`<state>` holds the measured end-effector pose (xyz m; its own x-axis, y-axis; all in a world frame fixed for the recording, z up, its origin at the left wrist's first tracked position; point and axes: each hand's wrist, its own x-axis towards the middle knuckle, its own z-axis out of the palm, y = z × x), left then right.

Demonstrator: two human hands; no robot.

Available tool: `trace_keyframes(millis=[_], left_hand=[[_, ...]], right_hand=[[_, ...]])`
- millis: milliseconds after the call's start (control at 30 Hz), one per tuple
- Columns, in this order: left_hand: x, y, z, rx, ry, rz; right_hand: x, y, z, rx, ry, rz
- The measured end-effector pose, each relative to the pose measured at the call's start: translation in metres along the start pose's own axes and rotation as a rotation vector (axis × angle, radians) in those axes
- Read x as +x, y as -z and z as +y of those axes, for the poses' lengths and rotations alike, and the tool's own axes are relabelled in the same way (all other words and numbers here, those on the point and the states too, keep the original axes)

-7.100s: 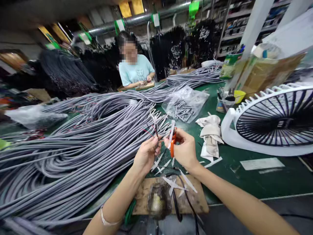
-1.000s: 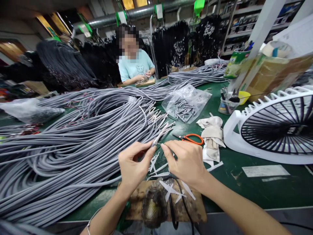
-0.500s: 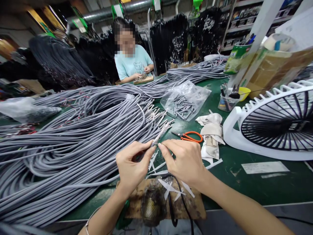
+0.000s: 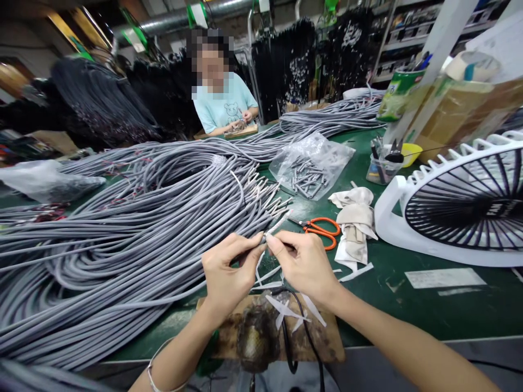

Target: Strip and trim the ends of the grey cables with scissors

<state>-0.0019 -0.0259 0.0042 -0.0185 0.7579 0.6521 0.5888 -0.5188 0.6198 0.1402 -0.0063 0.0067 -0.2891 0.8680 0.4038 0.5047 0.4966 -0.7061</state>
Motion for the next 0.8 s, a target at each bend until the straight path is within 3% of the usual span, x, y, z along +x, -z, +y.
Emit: trace_keyframes(millis=[133,233,467,533,600,633,667,733,800], left_hand=[[0.002,0.002,-0.001,-0.042,0.099,-0.045],[0.002,0.004,-0.002,-0.075,0.164,-0.088],[-0.003,0.003,-0.002,0.09,-0.034,-0.044],[0.003,0.002,-0.007,0.117,0.055,-0.071],[0.011,0.002,-0.014,0.086,0.242,-0.099],[0.015,0.002,-0.017,0.022,0.344,-0.114],[0.017,0.003,-0.019,-0.069,0.428,-0.112],[0.02,0.004,-0.02,-0.254,0.502,-0.108],[0.019,0.006,-0.017,-0.374,0.511,-0.105]], right_hand=[[-0.009,-0.007,0.001,-0.223,0.23,0.21],[-0.01,-0.011,0.004,-0.298,0.332,0.232],[-0.008,-0.012,-0.005,-0.198,0.169,0.149],[-0.014,-0.014,-0.014,-0.192,0.372,0.149],[-0.021,-0.015,-0.02,-0.134,0.675,0.11],[-0.022,-0.015,-0.021,-0.12,0.739,0.09],[-0.022,-0.014,-0.02,-0.087,0.72,0.137],[-0.017,-0.012,-0.014,-0.133,0.425,0.178],[-0.008,-0.009,-0.006,-0.196,0.232,0.19]])
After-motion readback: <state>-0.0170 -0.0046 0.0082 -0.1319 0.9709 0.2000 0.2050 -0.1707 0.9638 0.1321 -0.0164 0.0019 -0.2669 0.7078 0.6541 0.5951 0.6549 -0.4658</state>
